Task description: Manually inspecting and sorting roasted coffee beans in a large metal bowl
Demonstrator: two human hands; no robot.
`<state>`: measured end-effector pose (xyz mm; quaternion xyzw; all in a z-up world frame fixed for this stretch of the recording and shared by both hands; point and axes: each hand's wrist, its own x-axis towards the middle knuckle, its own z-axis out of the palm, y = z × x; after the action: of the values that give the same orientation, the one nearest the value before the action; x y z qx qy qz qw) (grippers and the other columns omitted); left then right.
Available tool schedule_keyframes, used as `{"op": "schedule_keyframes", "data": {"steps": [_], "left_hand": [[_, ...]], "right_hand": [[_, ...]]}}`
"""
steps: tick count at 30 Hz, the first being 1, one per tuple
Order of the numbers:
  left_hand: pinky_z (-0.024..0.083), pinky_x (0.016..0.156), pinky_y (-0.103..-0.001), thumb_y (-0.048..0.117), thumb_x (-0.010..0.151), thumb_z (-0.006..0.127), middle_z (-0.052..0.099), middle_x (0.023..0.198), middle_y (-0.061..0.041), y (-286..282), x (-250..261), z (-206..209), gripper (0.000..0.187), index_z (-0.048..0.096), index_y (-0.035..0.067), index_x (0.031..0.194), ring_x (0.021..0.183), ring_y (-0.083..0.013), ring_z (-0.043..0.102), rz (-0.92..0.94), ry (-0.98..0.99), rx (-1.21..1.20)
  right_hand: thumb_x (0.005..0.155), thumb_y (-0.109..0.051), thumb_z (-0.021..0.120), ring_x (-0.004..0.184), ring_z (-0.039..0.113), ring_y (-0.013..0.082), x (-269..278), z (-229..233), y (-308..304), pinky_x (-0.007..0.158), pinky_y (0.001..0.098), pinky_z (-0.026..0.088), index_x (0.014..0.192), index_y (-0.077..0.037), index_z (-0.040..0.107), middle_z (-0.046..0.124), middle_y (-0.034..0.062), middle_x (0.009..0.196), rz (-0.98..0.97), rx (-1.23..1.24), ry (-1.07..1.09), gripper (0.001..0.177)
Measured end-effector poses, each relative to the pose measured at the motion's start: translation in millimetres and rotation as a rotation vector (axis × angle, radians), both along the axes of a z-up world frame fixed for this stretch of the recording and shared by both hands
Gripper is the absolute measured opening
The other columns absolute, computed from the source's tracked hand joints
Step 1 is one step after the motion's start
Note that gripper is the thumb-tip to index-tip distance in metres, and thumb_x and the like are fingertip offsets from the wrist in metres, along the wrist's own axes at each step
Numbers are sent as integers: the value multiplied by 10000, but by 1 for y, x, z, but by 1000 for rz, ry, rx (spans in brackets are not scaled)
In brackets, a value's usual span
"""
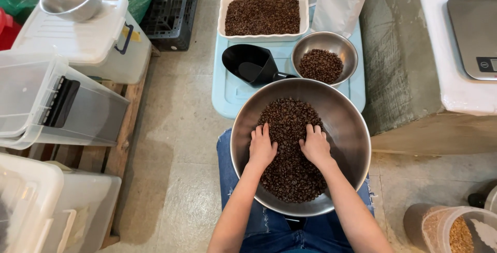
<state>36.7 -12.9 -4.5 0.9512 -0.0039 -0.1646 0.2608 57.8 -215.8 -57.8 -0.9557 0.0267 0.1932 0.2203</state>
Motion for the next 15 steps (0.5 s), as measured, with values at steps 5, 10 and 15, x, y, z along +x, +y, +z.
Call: {"op": "schedule_keyframes", "data": {"steps": [5,10,15], "left_hand": [[585,932,-419,213,975,612,390,1439,-236,1,2,-7,671,331,-15,1541,1357,-358,398,22,44,-4],[604,889,-440,242,977,617,414,1442,-254,5,4,-19,662,352,-7,1530,1357,-367,425,34,66,-24],[611,881,-440,248,983,607,410,1456,-260,7,3,-14,655,347,-15,1524,1373,-369,420,34,95,-37]], "right_hand": [[972,-231,608,1276,484,592,4,-19,-9,821,691,552,1499,26,417,434,327,1421,10,33,47,616],[955,-250,663,1244,536,584,7,-38,-14,799,689,569,1498,3,461,473,320,1425,45,-8,45,632],[933,-201,671,1247,535,615,4,-24,-13,812,711,557,1501,24,490,475,369,1450,62,11,64,636]]}}
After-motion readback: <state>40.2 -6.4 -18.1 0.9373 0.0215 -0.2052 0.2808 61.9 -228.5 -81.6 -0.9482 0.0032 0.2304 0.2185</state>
